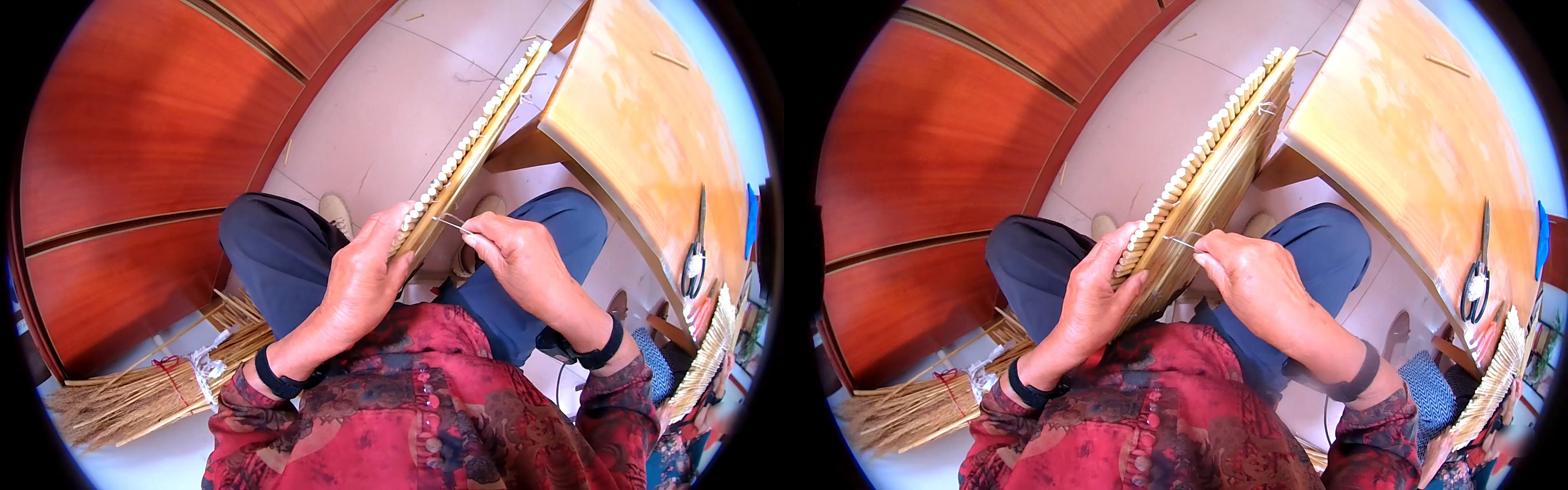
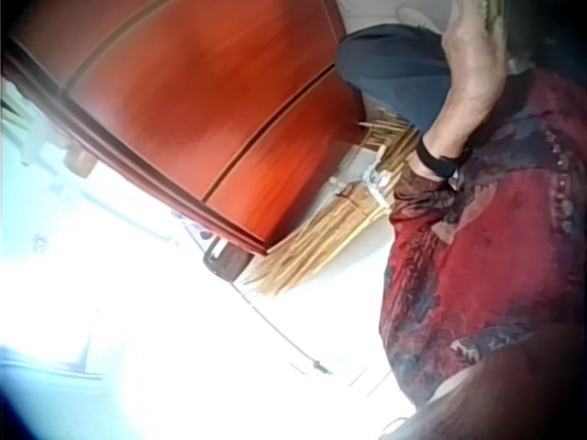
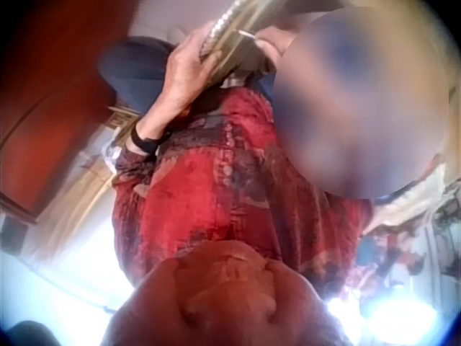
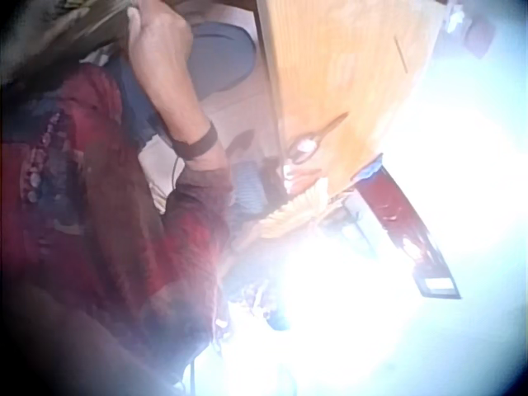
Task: The person weaves a straw mat by passing a white thread through rows of straw stalks using a needle.
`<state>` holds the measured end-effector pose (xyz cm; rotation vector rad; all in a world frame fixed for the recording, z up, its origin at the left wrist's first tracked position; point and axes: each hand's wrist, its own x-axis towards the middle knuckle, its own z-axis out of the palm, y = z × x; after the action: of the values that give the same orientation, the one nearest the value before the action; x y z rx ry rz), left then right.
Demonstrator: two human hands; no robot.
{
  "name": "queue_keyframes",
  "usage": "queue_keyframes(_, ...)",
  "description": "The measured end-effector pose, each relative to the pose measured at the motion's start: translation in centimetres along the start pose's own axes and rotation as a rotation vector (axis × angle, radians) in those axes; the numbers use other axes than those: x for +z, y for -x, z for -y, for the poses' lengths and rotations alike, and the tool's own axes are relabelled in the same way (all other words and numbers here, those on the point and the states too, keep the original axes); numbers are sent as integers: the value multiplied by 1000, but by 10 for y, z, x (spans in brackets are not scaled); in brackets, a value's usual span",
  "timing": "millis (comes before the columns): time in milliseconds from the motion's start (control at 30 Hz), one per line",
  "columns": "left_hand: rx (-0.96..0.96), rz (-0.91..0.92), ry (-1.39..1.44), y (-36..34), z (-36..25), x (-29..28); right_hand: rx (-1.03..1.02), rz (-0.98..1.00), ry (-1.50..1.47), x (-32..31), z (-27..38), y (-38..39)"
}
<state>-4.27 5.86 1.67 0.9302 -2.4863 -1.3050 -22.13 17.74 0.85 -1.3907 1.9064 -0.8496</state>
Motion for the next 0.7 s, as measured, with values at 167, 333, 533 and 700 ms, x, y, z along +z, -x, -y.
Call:
queue_keyframes(167, 1, -17, -154, -2, -8, 3, 29, 8, 96, -3, 9, -3)
queue_keyframes(333, 21, -12, -187, -7, -5, 5, -36, -42, -52, 0, -1, -6)
queue_keyframes(533, 83, -71, -159, -6, 4, 6, -105, -59, -19, 7, -5, -7)
queue_keyframes(700, 87, -75, -155, -7, 6, 4, -125, -64, -22, 9, -5, -9)
